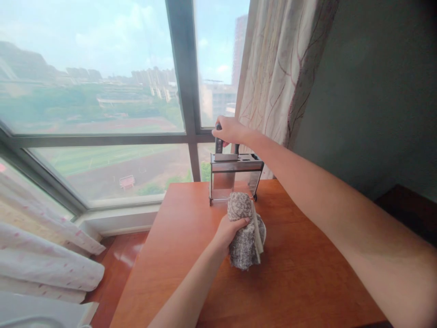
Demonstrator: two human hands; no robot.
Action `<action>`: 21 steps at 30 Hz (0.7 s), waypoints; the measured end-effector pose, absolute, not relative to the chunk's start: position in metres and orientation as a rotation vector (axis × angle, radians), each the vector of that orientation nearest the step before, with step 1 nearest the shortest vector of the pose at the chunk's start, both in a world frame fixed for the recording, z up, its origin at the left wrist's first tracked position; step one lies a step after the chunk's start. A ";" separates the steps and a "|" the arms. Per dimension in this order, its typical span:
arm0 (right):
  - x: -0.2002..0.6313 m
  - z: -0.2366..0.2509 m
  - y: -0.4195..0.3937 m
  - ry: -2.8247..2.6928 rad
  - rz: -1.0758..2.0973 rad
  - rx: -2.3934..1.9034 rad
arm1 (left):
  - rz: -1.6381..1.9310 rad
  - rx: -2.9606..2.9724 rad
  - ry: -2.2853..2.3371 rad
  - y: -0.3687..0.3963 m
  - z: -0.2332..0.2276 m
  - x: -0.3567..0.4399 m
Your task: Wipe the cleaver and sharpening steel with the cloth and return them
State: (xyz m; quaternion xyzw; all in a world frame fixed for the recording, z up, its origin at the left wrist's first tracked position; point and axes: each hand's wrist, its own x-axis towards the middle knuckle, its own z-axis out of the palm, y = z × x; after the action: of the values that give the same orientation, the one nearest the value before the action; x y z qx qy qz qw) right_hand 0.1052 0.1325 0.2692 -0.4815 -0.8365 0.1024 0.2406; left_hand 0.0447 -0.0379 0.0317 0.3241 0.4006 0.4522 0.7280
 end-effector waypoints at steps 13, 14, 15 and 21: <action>0.102 0.239 0.132 -2.328 0.294 -1.356 | 1.059 0.687 0.901 -0.043 0.040 0.049; 0.103 0.240 0.132 -2.326 0.341 -1.355 | 1.056 0.682 0.904 -0.044 0.040 0.048; 0.105 0.242 0.132 -2.331 0.390 -1.354 | 1.050 0.678 0.903 -0.044 0.041 0.048; 0.122 0.257 0.138 -2.231 0.073 -1.358 | 1.033 0.659 0.892 -0.044 0.042 0.048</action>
State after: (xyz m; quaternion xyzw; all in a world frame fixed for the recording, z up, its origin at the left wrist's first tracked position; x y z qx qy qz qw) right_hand 0.1217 0.1378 0.2570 -0.5018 -0.8242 0.0271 0.2612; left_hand 0.0480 -0.0445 0.0419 0.2987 0.4043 0.4684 0.7265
